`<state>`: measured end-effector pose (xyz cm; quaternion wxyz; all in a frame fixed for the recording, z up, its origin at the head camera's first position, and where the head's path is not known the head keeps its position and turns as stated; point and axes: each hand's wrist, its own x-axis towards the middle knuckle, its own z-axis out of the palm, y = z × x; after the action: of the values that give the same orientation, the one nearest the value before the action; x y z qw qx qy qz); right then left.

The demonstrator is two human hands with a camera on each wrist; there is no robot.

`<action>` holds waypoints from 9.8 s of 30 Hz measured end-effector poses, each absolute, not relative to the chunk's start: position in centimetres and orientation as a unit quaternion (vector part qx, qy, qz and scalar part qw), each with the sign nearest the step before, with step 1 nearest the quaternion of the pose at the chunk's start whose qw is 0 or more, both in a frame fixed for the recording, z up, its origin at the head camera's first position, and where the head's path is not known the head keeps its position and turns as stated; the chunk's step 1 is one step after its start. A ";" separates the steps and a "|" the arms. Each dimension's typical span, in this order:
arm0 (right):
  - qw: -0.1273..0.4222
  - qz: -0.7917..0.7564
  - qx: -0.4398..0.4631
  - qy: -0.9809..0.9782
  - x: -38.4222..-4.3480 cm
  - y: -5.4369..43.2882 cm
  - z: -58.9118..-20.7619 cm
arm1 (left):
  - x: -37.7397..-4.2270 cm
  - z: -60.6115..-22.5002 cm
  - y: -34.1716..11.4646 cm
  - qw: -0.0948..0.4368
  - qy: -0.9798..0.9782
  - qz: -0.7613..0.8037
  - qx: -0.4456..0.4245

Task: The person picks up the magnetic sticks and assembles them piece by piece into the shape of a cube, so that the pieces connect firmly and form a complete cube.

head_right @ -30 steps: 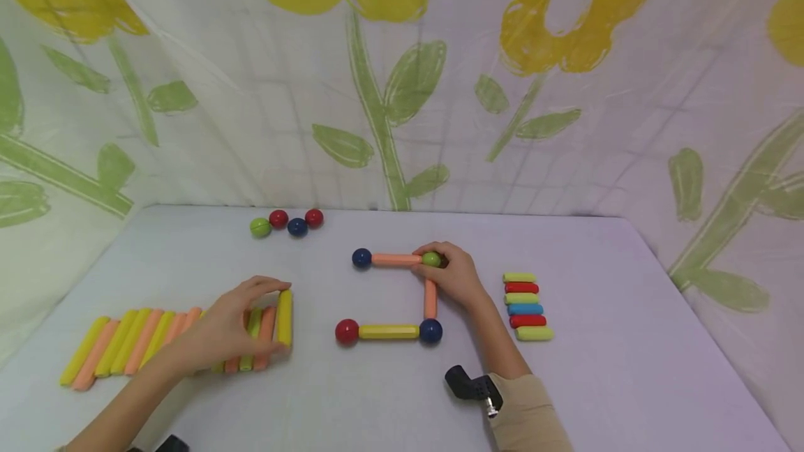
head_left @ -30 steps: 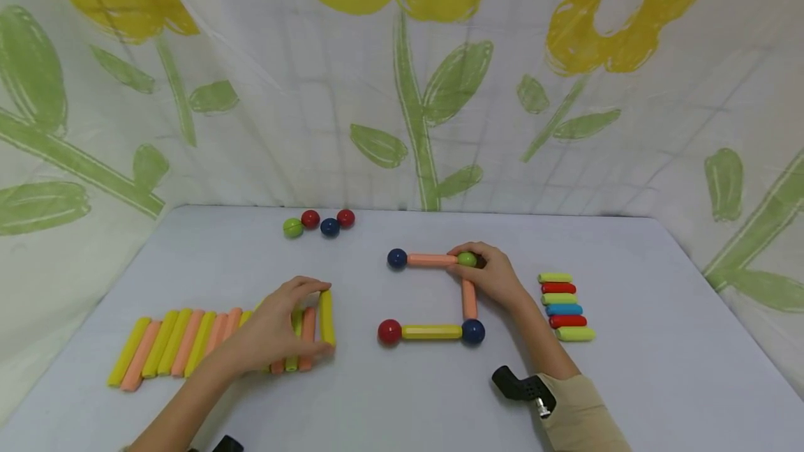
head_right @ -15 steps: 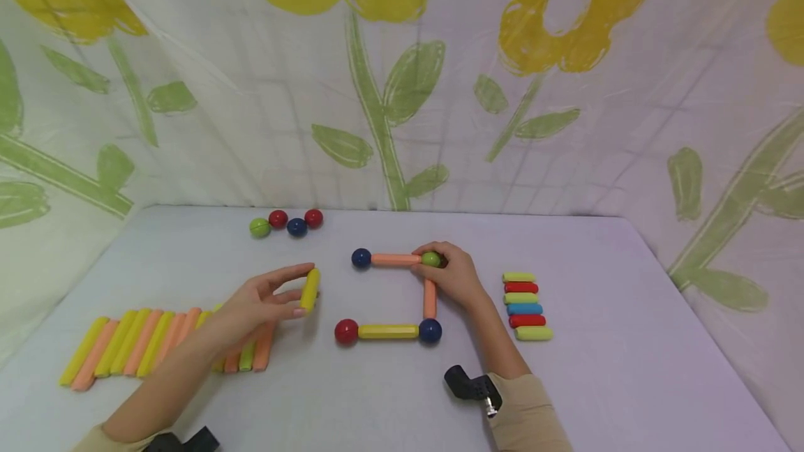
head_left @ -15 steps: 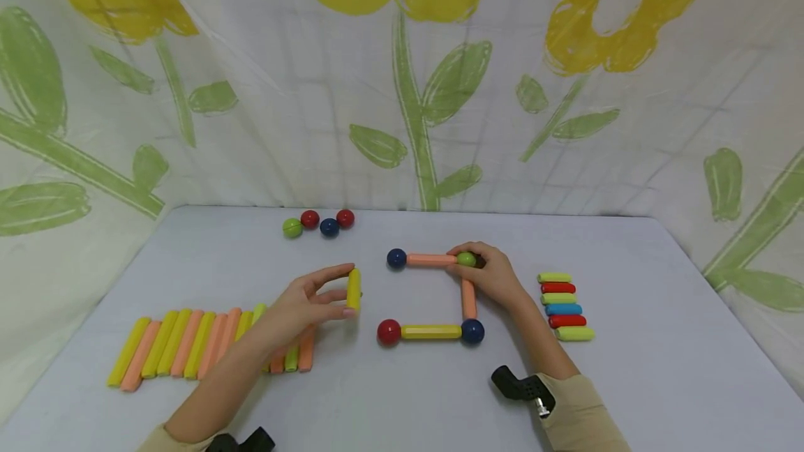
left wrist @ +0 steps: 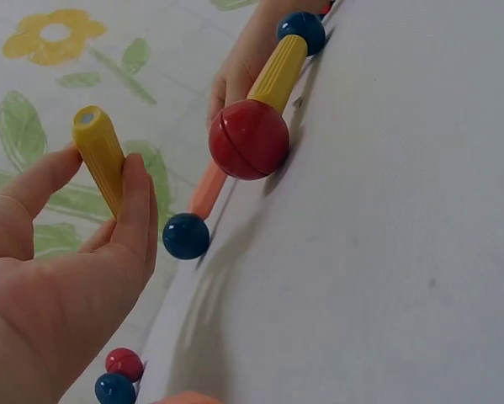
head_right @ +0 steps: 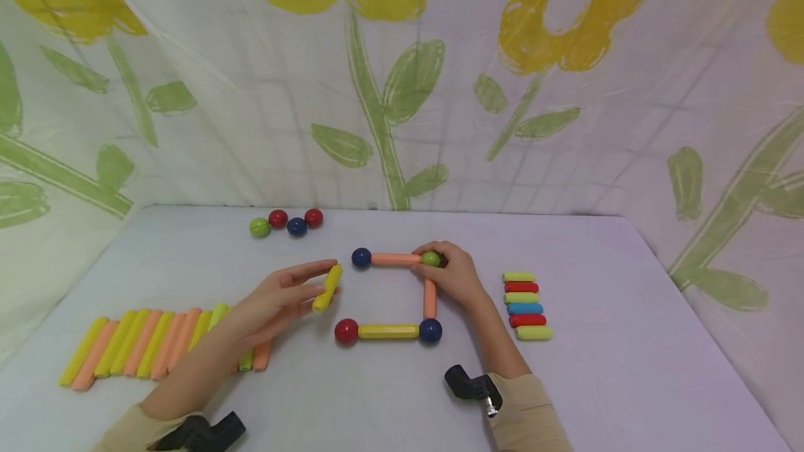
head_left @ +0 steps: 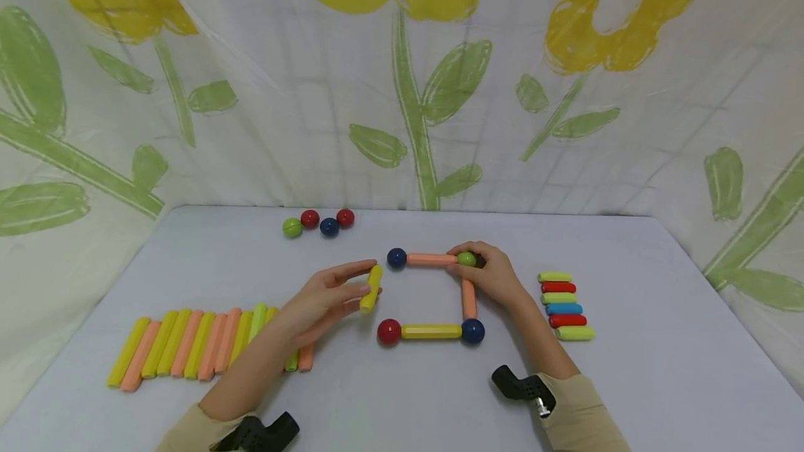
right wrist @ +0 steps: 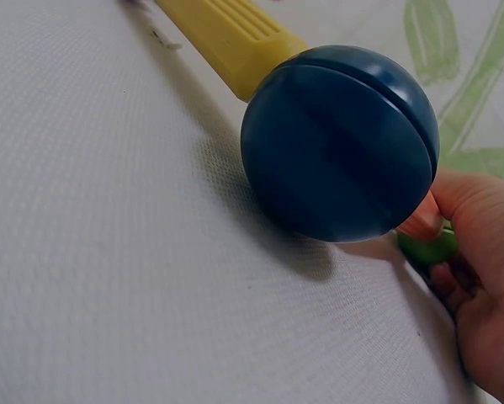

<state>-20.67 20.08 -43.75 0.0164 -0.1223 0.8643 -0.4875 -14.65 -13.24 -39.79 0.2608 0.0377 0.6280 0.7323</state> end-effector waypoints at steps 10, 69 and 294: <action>0.019 -0.489 -0.119 0.864 -20.6 19.9 -43.6 | -15.0 -41.0 -10.2 0.204 0.685 0.699 -0.019; -0.046 -0.405 -0.116 0.906 -15.1 29.3 -39.2 | -8.1 -38.7 -15.5 0.024 0.872 0.483 -0.069; 0.019 -0.528 -0.019 0.849 -18.0 19.8 -42.9 | -8.1 -37.6 -16.9 0.046 0.882 0.463 -0.075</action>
<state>-18.04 19.79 -42.92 0.0189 -0.0189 0.8485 -0.5285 -8.08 -16.89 -37.59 0.0456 -0.0745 0.8820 0.4630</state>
